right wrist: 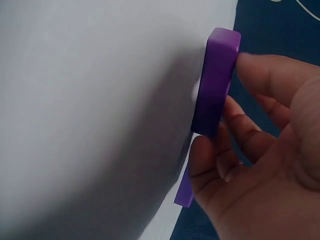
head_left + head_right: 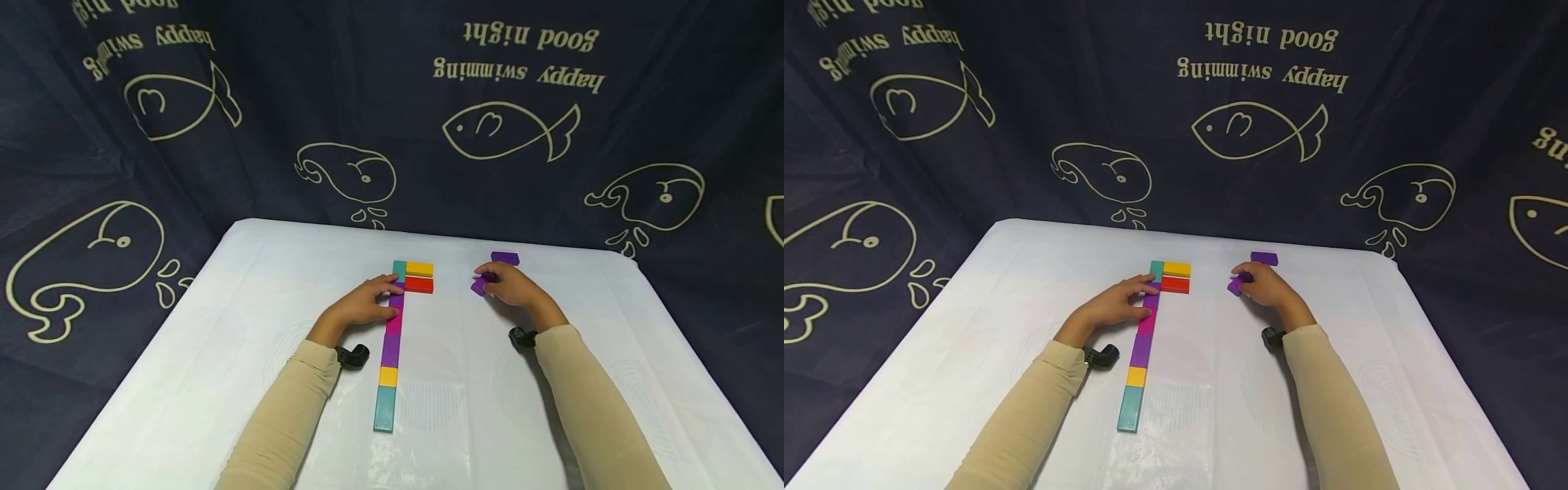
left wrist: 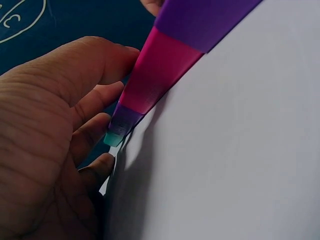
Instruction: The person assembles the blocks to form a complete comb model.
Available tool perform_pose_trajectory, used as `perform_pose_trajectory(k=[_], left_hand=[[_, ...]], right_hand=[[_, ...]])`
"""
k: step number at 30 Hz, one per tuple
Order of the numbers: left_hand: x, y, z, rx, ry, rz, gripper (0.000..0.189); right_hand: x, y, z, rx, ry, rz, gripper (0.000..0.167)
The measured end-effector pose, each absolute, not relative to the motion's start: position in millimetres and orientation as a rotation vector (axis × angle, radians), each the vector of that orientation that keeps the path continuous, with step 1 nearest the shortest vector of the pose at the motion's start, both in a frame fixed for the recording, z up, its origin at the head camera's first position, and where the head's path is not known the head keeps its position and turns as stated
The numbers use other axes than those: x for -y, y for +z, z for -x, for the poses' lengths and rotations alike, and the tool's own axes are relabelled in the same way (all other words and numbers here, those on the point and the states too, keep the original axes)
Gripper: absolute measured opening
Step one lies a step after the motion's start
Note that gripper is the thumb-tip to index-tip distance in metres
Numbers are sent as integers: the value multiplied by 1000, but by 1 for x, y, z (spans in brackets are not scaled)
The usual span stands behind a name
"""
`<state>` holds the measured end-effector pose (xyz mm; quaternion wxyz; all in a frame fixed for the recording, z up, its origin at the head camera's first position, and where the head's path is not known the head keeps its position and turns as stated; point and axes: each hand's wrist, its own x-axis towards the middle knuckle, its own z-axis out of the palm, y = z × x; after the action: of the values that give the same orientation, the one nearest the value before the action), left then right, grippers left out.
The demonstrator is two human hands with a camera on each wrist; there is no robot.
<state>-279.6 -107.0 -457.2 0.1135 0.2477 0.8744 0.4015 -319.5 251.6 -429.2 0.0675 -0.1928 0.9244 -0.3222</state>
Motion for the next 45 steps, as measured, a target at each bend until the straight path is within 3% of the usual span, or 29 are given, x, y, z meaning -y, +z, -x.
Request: perform_pose_trajectory(k=[7, 20, 45], left_hand=[[107, -457, 280, -2564, 1183, -714, 46], [107, -457, 279, -2554, 1196, -727, 46], [106, -458, 280, -2561, 1190, -694, 45]], right_hand=[[-256, -432, 317, -2784, -953, 553, 26], [-261, -432, 312, -2742, -931, 489, 33], [-245, -429, 303, -2846, -903, 706, 23]])
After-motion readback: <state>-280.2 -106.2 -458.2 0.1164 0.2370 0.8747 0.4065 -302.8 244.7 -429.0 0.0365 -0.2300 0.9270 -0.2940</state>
